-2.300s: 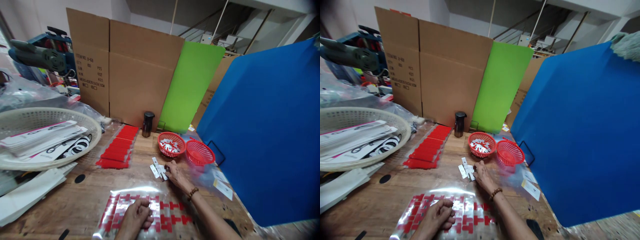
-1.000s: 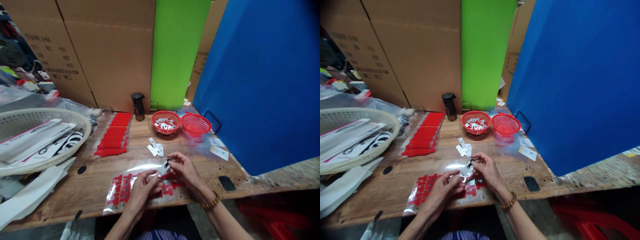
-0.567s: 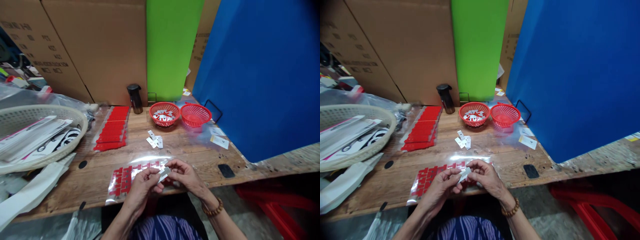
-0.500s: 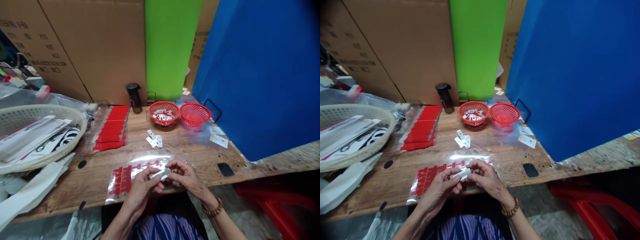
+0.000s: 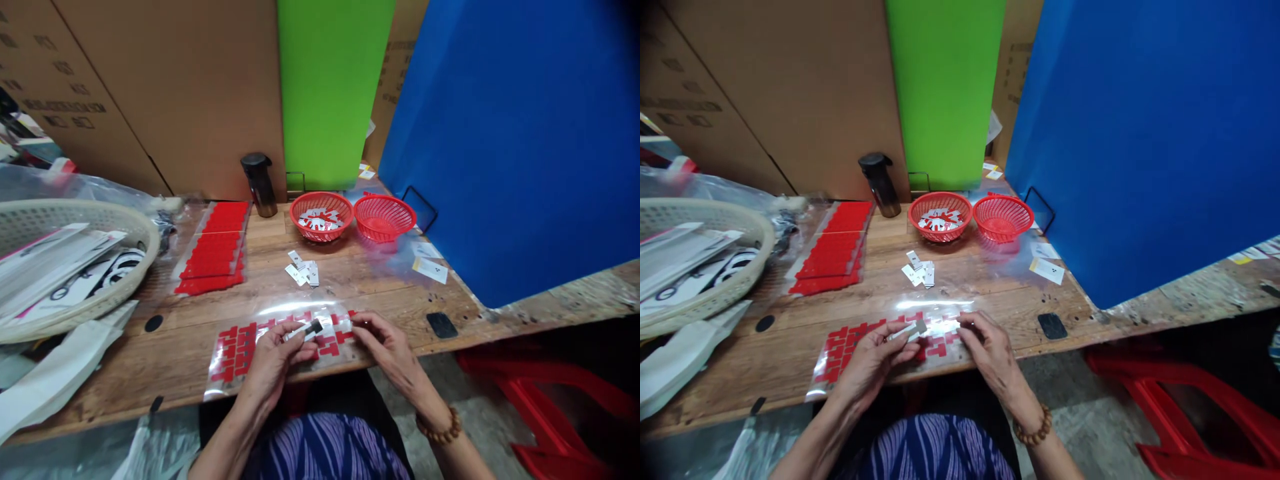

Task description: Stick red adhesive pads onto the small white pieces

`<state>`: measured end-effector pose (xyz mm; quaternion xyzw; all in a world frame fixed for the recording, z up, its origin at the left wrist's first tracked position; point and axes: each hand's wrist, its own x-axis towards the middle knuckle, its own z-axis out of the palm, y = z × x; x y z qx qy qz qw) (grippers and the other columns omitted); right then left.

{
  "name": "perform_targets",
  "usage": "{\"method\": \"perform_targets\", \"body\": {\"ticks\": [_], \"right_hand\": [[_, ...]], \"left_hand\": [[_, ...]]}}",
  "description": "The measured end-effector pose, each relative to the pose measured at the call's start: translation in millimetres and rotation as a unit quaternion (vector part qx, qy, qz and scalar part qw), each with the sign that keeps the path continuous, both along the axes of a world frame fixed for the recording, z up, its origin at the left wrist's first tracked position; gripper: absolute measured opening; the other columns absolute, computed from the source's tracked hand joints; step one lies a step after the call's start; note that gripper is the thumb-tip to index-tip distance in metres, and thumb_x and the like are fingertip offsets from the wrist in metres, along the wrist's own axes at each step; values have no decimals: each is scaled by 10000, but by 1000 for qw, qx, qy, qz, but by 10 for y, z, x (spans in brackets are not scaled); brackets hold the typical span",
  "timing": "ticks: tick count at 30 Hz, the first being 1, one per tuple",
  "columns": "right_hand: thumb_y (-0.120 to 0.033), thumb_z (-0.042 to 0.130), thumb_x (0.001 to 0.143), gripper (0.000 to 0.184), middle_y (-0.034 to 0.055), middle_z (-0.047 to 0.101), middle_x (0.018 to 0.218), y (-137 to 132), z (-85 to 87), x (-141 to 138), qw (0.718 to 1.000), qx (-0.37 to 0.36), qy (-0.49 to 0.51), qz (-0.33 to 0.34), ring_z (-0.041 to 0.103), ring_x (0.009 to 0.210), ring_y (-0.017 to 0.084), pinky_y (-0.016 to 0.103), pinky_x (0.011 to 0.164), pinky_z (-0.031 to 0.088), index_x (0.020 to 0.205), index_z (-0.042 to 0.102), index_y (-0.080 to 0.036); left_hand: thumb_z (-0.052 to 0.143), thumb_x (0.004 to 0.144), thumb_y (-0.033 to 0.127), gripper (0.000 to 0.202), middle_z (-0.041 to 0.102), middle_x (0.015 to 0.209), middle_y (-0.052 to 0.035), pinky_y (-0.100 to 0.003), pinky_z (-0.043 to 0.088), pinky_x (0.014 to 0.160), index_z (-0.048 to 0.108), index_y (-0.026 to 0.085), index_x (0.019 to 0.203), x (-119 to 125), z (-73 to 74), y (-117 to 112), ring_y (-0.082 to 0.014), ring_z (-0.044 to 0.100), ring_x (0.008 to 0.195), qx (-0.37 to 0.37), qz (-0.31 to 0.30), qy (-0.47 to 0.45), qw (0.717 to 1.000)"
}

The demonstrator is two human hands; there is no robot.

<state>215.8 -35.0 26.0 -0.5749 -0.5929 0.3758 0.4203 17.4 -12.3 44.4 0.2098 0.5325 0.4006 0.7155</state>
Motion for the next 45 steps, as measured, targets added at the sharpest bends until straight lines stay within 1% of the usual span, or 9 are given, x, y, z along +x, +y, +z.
{"method": "perform_targets", "body": {"ticks": [3, 8, 14, 18, 22, 25, 30, 41, 45], "right_hand": [[-256, 479, 852, 135, 28, 603, 809, -45, 16, 28, 997, 9, -74, -4, 562, 785, 177, 283, 730, 428, 803, 596, -212], [-187, 460, 851, 125, 32, 585, 848, -120, -19, -138, 989, -7, -137, 50, 553, 797, 177, 294, 734, 426, 818, 576, -217], [-178, 463, 839, 95, 47, 558, 864, -150, -162, -290, 982, 12, -184, 51, 546, 809, 193, 323, 741, 430, 869, 541, -226], [-154, 469, 822, 79, 37, 547, 823, -135, -193, -340, 977, 4, -213, 20, 537, 765, 184, 306, 692, 414, 799, 508, -218], [-130, 477, 800, 102, 13, 527, 759, -99, -154, -341, 973, -2, -229, 32, 516, 704, 162, 282, 640, 393, 734, 474, -207], [-133, 463, 816, 105, 18, 527, 760, -114, -158, -346, 973, 14, -226, 32, 520, 709, 168, 290, 648, 407, 743, 485, -205], [-163, 428, 868, 160, 72, 547, 922, -228, -238, -412, 981, 65, -184, -19, 536, 880, 205, 337, 781, 439, 946, 556, -217], [-66, 453, 820, 148, 27, 508, 819, -171, -148, -421, 986, 15, -164, -2, 488, 793, 173, 300, 725, 392, 759, 492, -195], [-81, 439, 836, 155, 16, 491, 796, -210, -92, -373, 991, 6, -132, 37, 472, 785, 162, 288, 722, 376, 733, 455, -195]], "left_hand": [[662, 712, 97, 257, 707, 728, -97, -188, 552, 595, 561, 84, 948, -19, -131, 44, -137, 679, 609, 16, 13, 13, 1000], [692, 687, 142, 318, 708, 716, -93, -218, 554, 634, 534, 81, 955, -3, -263, 40, -159, 689, 627, 53, 12, 50, 997], [691, 678, 179, 331, 708, 685, -94, -279, 549, 688, 528, 82, 949, -5, -304, 27, -196, 695, 658, 70, 5, 76, 995], [691, 672, 174, 337, 709, 678, -103, -253, 545, 666, 525, 78, 949, -4, -312, 41, -188, 695, 657, 68, -1, 82, 994], [694, 664, 173, 324, 711, 688, -94, -217, 540, 638, 527, 87, 928, 1, -316, 51, -170, 693, 648, 72, -6, 80, 994], [693, 663, 173, 326, 707, 664, -79, -210, 540, 628, 524, 91, 929, 2, -324, 51, -164, 692, 633, 68, -4, 78, 995], [698, 659, 180, 334, 709, 680, -91, -225, 546, 633, 519, 88, 925, 3, -328, 46, -176, 694, 645, 71, 1, 73, 995], [691, 672, 185, 319, 710, 711, -87, -228, 550, 625, 516, 90, 921, 9, -356, 54, -174, 693, 647, 77, 1, 83, 994], [690, 674, 187, 310, 707, 697, -74, -227, 551, 615, 526, 96, 921, 12, -348, 55, -173, 692, 641, 80, 5, 89, 993]]}}
